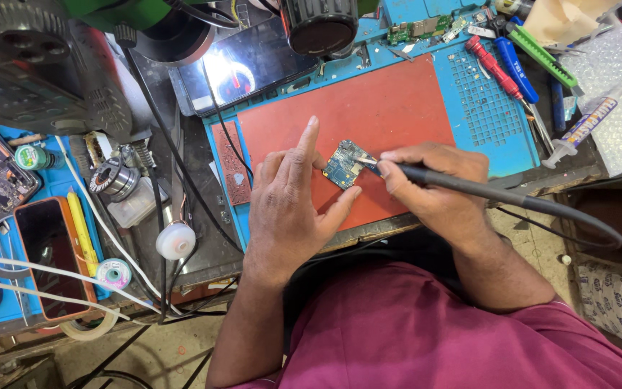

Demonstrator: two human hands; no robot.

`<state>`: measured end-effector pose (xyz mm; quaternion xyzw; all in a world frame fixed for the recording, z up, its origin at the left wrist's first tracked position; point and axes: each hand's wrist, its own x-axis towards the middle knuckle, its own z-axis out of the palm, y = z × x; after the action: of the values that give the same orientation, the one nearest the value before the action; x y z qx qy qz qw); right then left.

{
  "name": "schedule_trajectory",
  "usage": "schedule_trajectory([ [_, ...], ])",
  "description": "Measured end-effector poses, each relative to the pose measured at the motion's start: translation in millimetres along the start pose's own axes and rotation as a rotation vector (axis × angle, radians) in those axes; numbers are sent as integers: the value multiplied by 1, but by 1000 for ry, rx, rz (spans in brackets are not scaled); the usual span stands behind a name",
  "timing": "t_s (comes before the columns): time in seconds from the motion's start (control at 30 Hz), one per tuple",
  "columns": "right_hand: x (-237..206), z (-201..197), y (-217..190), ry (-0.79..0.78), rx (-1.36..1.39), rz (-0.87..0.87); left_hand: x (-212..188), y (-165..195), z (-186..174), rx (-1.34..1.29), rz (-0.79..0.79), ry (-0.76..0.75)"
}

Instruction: The person solders a small circuit board using a soldering iron and applies flux paste from a syringe. They repeatedly heat and reflow solder on various points of the board while holding it steady with the other hand.

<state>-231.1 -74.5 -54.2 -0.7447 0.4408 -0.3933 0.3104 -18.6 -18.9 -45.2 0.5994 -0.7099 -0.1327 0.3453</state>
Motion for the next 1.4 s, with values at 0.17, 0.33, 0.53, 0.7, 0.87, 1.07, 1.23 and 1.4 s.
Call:
schedule_trajectory([
  [0.17, 0, -2, -1, -33, -36, 19, 0, 0, 0, -2, -2, -2],
  [0.33, 0, -3, -2, -69, 14, 2, 0, 0, 0, -10, -9, -3],
  [0.53, 0, -2, -3, -51, -43, 20, 0, 1, 0, -6, -7, -4],
  [0.7, 0, -3, -4, -32, -19, 6, 0, 1, 0, -1, -3, -2],
  [0.87, 1, -2, -4, -14, -41, 3, 0, 1, 0, 1, 0, 3],
  [1.07, 2, -2, -4, -21, -45, -11, 1, 1, 0, 0, -4, -1],
  [1.23, 2, -2, -4, -53, -53, 15, 1, 2, 0, -1, -5, 4],
  [1.4, 2, -2, -3, -51, -31, -3, 1, 1, 0, 3, -5, -2],
])
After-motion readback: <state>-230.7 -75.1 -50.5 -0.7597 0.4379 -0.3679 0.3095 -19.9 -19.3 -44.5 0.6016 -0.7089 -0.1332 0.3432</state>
